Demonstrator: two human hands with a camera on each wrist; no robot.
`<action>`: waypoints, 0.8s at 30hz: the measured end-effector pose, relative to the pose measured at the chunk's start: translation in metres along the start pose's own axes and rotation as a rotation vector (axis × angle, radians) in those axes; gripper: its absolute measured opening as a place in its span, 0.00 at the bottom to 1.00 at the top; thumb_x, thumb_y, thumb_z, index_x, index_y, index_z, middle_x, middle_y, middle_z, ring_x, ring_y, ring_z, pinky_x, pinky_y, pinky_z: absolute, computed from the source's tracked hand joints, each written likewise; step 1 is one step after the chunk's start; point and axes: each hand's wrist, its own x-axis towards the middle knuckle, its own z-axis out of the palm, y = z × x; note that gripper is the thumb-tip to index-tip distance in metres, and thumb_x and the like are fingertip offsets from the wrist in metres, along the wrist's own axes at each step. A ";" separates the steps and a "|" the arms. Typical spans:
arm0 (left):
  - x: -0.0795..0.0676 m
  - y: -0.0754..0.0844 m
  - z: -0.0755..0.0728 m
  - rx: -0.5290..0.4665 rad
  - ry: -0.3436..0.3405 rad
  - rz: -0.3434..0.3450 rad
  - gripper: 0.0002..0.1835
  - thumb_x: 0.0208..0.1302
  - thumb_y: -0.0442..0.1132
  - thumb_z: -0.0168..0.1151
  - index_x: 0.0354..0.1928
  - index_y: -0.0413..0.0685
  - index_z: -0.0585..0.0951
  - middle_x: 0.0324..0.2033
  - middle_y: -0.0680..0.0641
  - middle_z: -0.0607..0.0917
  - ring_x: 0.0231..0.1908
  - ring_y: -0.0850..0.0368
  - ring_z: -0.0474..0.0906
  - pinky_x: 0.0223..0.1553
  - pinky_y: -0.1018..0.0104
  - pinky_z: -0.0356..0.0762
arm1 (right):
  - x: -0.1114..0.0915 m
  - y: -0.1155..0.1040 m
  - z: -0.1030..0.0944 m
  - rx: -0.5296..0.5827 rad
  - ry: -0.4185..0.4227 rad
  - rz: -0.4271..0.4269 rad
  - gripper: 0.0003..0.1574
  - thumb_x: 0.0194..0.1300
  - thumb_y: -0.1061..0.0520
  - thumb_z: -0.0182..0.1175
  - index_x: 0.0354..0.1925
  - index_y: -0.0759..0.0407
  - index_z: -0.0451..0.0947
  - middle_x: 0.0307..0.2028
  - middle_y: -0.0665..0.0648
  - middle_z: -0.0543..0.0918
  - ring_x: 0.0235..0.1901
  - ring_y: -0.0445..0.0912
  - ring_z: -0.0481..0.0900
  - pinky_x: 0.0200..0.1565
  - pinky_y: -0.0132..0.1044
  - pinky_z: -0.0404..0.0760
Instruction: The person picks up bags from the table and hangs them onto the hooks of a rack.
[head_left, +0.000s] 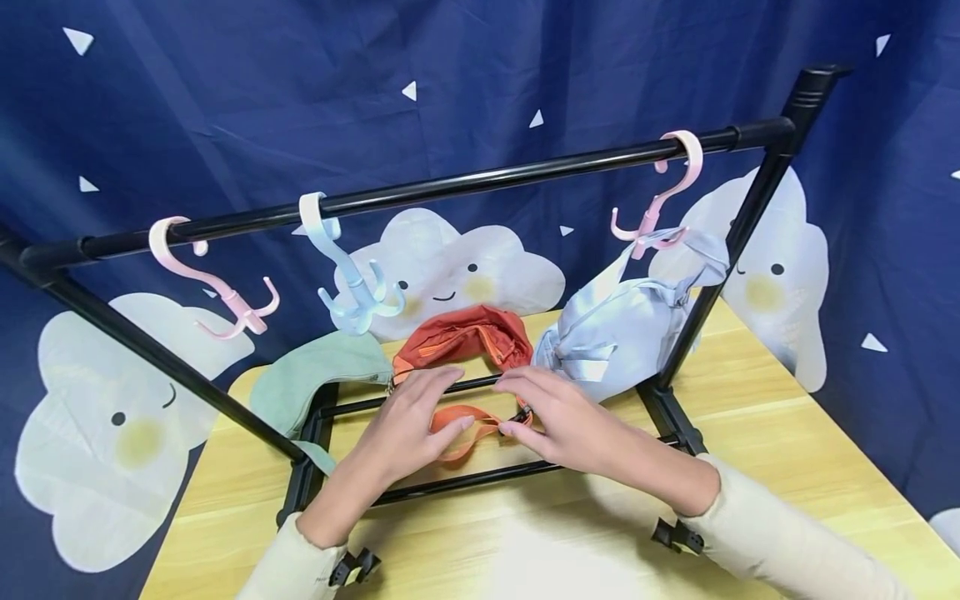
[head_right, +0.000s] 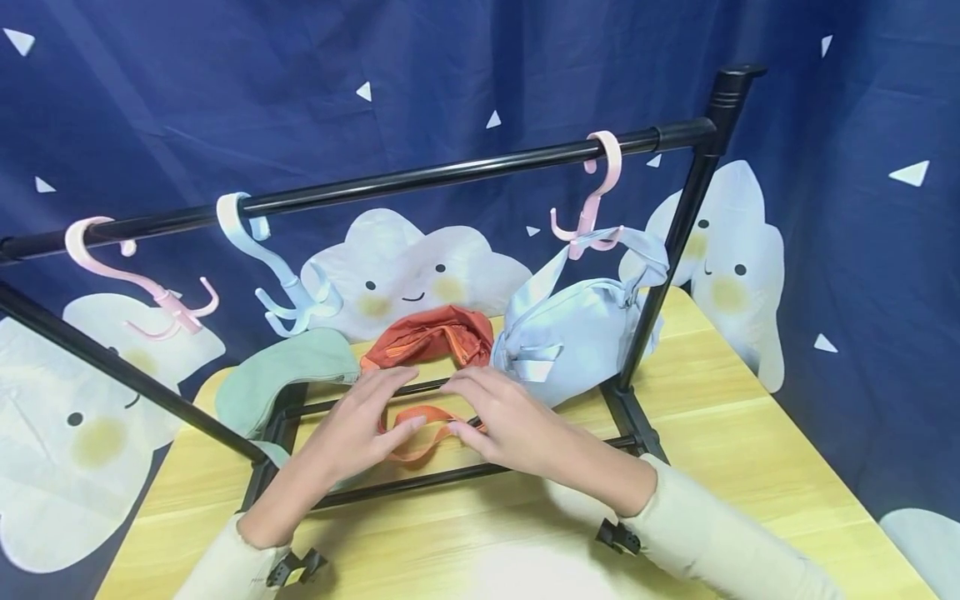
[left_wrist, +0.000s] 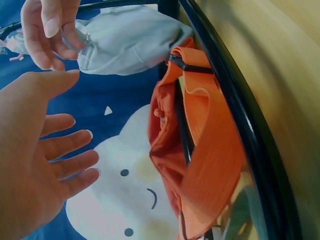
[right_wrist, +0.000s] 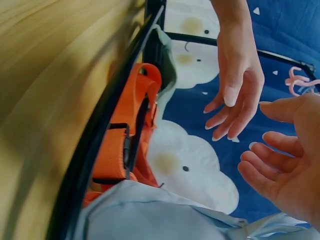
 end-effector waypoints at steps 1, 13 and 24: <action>0.000 -0.001 0.001 0.005 -0.009 -0.004 0.35 0.67 0.55 0.69 0.71 0.47 0.74 0.67 0.44 0.80 0.68 0.45 0.76 0.68 0.46 0.75 | 0.000 0.001 0.002 0.008 -0.016 0.013 0.29 0.66 0.49 0.71 0.61 0.60 0.79 0.59 0.60 0.84 0.62 0.53 0.82 0.63 0.48 0.82; -0.005 -0.013 0.021 0.023 -0.165 -0.060 0.41 0.64 0.64 0.68 0.73 0.51 0.72 0.69 0.45 0.78 0.70 0.44 0.74 0.69 0.41 0.73 | 0.002 0.009 0.031 0.043 -0.201 0.122 0.32 0.67 0.49 0.70 0.63 0.63 0.76 0.58 0.60 0.84 0.60 0.51 0.82 0.63 0.46 0.82; -0.002 -0.020 0.036 0.130 -0.259 -0.096 0.50 0.57 0.70 0.70 0.75 0.50 0.70 0.71 0.44 0.76 0.69 0.41 0.73 0.69 0.40 0.72 | 0.007 0.013 0.053 0.016 -0.297 0.166 0.40 0.68 0.50 0.70 0.70 0.66 0.69 0.66 0.65 0.79 0.66 0.58 0.79 0.66 0.51 0.80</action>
